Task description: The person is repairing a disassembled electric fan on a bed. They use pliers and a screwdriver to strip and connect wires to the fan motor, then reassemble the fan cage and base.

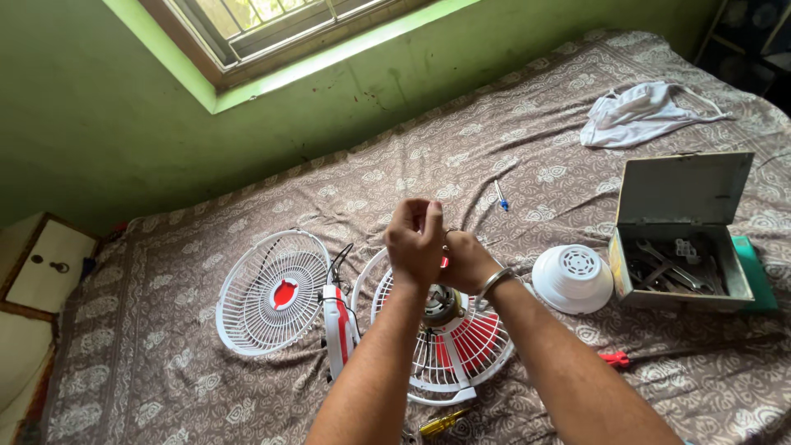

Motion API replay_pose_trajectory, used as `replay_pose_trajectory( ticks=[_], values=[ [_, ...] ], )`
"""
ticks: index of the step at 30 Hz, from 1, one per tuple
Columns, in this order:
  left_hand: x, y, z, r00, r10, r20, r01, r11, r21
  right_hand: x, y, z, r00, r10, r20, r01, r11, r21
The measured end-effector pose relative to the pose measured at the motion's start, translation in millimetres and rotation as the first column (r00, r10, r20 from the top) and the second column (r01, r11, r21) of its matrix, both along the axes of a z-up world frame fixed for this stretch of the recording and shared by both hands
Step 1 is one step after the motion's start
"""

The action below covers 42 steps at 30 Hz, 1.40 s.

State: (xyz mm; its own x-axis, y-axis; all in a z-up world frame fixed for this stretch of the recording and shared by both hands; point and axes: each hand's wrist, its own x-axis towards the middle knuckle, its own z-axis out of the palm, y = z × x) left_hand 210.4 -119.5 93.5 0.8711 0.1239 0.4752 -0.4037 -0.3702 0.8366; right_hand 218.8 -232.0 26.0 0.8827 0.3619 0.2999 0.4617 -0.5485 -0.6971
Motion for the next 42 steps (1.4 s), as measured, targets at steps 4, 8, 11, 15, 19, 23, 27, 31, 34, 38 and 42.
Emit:
replay_pose_trajectory(
  ticks=[4, 8, 11, 15, 19, 23, 27, 31, 34, 38, 42],
  values=[
    [16.0, 14.1, 4.4, 0.957, -0.224, -0.182, 0.214, 0.974, -0.077, -9.0, -12.9, 16.0, 0.995, -0.022, -0.102, 0.045, 0.973, 0.228],
    [36.2, 27.0, 5.0, 0.769, -0.611, -0.19, 0.557, 0.785, -0.271, -10.4, -7.7, 27.3, 0.896, -0.239, -0.375, 0.24, 0.97, -0.045],
    [43.8, 29.8, 2.7, 0.621, -0.752, -0.221, 0.681, 0.657, -0.323, -13.7, -5.9, 27.3, 0.917, -0.185, -0.354, 0.212, 0.977, 0.038],
    [42.3, 36.3, 4.3, 0.538, -0.795, -0.281, 0.725, 0.606, -0.328, -15.0, -2.0, 17.8, 0.946, -0.127, -0.297, 0.169, 0.978, 0.12],
    [37.8, 42.0, 8.6, 0.498, -0.797, -0.343, 0.724, 0.599, -0.342, -11.6, 4.3, -1.8, 0.952, -0.004, -0.306, 0.111, 0.936, 0.335],
    [35.9, 40.4, 10.0, 0.58, -0.72, -0.38, 0.682, 0.685, -0.258, -5.5, 9.6, -17.3, 0.933, 0.18, -0.311, 0.041, 0.807, 0.589],
    [25.0, 34.5, 3.9, 0.886, -0.381, -0.263, 0.394, 0.919, -0.003, -8.7, 17.1, -18.0, 0.892, 0.022, -0.452, 0.212, 0.862, 0.46],
    [-5.0, 15.6, -8.1, 0.995, -0.02, 0.096, 0.015, 0.998, 0.056, -16.1, 35.9, -7.2, 0.861, -0.194, -0.47, 0.417, 0.799, 0.433],
    [-19.9, 3.9, -13.0, 0.969, 0.052, 0.24, -0.115, 0.96, 0.255, -19.0, 39.4, -7.8, 0.893, -0.242, -0.379, 0.416, 0.765, 0.492],
    [-14.2, 10.1, 4.6, 0.969, -0.037, -0.243, 0.053, 0.997, 0.059, -13.7, 22.5, 3.0, 0.949, -0.061, -0.308, 0.166, 0.931, 0.325],
    [4.6, 33.1, 15.3, 0.884, -0.332, -0.33, 0.328, 0.942, -0.068, -4.7, -25.1, 32.2, 0.9, 0.129, -0.417, 0.035, 0.931, 0.363]
  ],
)
